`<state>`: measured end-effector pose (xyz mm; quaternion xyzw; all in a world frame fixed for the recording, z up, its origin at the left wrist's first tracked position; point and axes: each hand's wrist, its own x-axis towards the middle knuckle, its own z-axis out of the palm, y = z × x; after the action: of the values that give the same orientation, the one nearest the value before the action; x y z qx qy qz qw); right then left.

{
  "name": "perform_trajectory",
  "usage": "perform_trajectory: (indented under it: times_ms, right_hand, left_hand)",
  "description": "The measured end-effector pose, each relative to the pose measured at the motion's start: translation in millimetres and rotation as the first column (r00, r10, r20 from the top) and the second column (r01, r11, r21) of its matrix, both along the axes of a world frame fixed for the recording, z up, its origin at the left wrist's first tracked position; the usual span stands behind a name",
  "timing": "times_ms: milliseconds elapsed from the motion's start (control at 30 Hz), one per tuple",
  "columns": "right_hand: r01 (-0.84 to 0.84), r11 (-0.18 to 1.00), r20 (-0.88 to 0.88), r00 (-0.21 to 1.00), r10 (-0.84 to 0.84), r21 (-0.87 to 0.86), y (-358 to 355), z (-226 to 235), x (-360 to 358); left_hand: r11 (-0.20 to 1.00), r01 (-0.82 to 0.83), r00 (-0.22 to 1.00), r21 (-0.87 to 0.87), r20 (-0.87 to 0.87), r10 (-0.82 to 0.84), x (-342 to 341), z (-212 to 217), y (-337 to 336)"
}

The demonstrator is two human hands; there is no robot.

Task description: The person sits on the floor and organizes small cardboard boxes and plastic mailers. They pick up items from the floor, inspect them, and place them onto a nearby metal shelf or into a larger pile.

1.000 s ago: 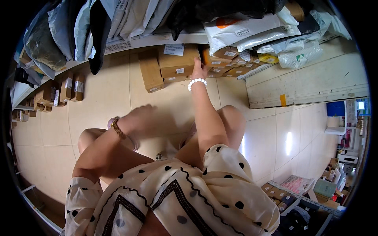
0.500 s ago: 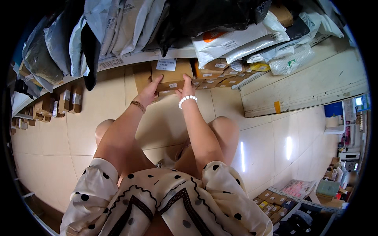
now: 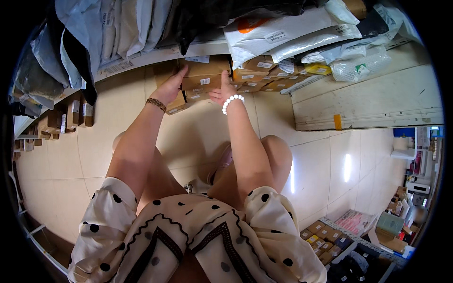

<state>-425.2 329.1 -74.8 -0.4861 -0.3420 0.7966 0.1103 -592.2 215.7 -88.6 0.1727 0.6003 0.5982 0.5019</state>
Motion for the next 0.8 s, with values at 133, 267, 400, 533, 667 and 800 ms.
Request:
perform_trajectory:
  times_ms: [133,267,400,533,667,800]
  right_hand:
    - [0.063,0.996,0.010,0.998,-0.063,-0.065,-2.6,-7.1,17.7]
    - [-0.373,0.886,0.358,0.895,0.265,0.276,-27.9,-51.5,21.1]
    - [-0.776,0.297,0.743,0.624,0.240,0.556,-67.1,-119.5,7.6]
    - [-0.777,0.159,0.747,0.629,0.217,0.609,-131.0,-99.7,-58.6]
    - [-0.830,0.150,0.839,0.544,0.013,0.536,-159.9,-107.7,-116.2]
    - [-0.881,0.339,0.925,0.374,0.068,0.332,-155.2,-126.2,-145.7]
  left_hand:
    - [0.958,-0.050,0.987,-0.281,0.131,0.089,-13.9,21.7,-30.0]
    - [0.644,0.148,0.488,-0.750,-0.511,-0.708,-32.1,27.6,-80.9]
    - [0.407,0.794,0.155,-0.452,-0.497,-0.854,57.3,95.2,-132.2]
    - [-0.030,0.775,-0.236,-0.631,-0.245,-0.940,115.4,137.6,-183.2]
    - [0.196,0.759,-0.098,-0.621,-0.406,-0.909,133.0,118.3,-224.4]
    - [0.356,0.656,-0.061,-0.665,-0.518,-0.853,117.2,123.5,-249.9]
